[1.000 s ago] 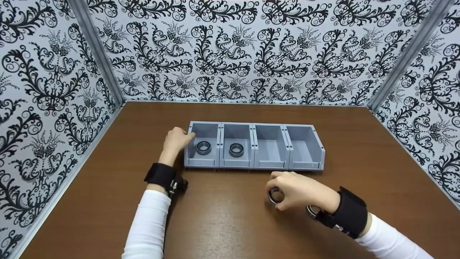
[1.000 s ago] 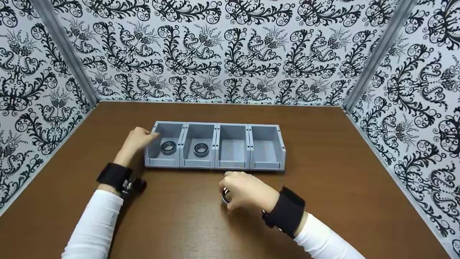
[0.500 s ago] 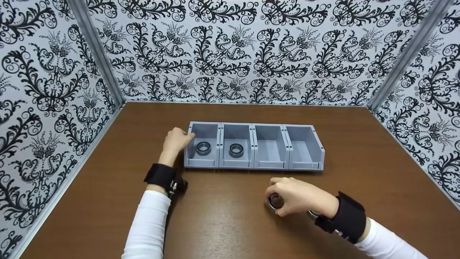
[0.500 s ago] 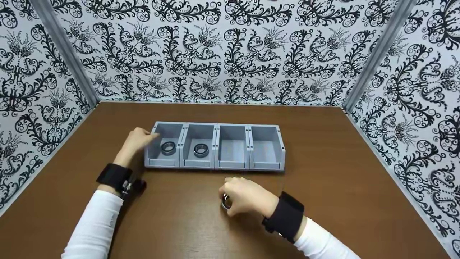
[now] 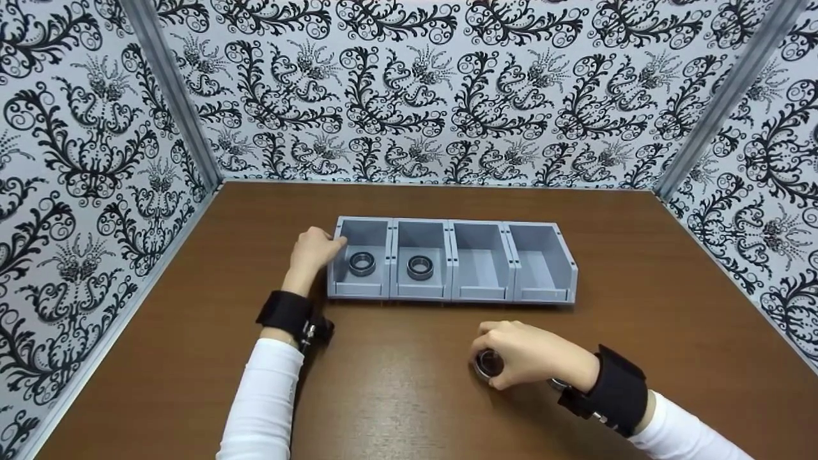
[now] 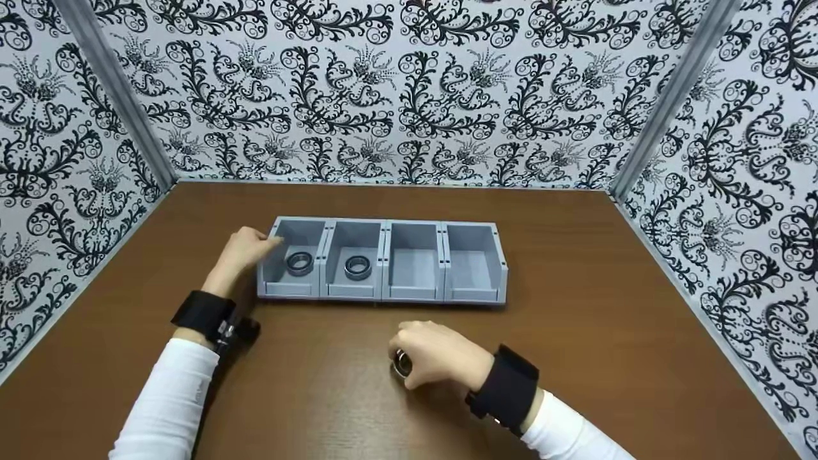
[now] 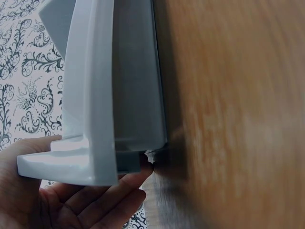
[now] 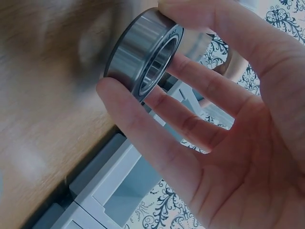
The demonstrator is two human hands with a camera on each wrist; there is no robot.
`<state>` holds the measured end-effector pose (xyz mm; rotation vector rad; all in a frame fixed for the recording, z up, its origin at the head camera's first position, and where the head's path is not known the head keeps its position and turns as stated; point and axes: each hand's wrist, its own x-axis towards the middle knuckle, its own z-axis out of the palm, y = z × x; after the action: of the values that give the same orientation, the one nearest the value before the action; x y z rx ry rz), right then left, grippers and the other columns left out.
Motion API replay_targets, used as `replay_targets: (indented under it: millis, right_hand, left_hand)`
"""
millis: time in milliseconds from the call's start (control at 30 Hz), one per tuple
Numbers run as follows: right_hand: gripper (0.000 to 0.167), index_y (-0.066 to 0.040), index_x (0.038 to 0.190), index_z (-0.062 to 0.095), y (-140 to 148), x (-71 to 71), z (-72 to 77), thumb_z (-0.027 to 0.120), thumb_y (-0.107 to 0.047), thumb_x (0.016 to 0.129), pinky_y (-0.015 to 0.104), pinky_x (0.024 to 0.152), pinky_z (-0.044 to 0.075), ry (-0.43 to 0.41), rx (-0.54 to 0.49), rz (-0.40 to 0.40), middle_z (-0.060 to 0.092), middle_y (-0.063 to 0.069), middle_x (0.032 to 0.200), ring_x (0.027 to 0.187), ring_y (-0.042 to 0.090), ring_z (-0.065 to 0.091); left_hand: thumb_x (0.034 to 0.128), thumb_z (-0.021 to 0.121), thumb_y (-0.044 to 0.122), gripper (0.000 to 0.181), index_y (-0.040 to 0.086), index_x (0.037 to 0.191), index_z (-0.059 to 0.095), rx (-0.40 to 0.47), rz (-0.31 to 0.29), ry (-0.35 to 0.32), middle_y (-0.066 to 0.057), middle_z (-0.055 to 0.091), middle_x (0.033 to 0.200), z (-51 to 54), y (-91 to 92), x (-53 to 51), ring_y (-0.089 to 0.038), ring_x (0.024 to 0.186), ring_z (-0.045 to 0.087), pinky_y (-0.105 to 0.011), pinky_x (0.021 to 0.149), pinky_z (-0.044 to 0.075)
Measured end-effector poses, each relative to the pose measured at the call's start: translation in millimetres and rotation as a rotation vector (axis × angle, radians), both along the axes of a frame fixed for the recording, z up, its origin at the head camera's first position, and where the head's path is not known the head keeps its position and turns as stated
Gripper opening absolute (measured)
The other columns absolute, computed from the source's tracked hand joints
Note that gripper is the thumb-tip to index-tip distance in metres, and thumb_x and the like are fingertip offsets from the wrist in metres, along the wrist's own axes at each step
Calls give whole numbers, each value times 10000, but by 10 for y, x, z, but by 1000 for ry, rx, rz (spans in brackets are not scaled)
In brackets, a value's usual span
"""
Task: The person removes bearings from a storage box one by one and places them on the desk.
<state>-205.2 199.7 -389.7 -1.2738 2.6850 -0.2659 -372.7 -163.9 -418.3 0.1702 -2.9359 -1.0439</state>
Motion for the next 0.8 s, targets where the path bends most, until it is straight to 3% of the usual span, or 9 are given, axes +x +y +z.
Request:
replay_targets:
  millis: [233, 533, 800]
  right_hand:
    - [358, -151, 1067, 764, -1, -1, -48, 802, -140, 711, 258, 695, 469, -15, 3, 1, 665, 22, 999, 815, 81, 580]
    - [389, -139, 1089, 767, -4, -9, -70, 823, -110, 705, 248, 688, 467, -51, 14, -17, 668, 41, 1023, 800, 89, 580]
    - [395, -156, 1075, 771, 7, -16, -104, 836, -107, 689, 250, 684, 480, -32, 2, -16, 668, 33, 1036, 805, 96, 596]
  left_hand:
    - [960, 619, 402, 481, -20, 1159, 737, 5, 4, -2, -259, 693, 1289, 3, 11, 13, -421, 1142, 682, -530, 979, 536]
    - [945, 623, 390, 416, -4, 963, 755, 3, 10, 17, -244, 734, 1165, 14, 13, 24, -348, 970, 672, -500, 878, 541]
    - [955, 619, 403, 438, 4, 1042, 776, 9, 5, 11, -247, 715, 1244, 13, 10, 30, -421, 1091, 690, -532, 926, 539]
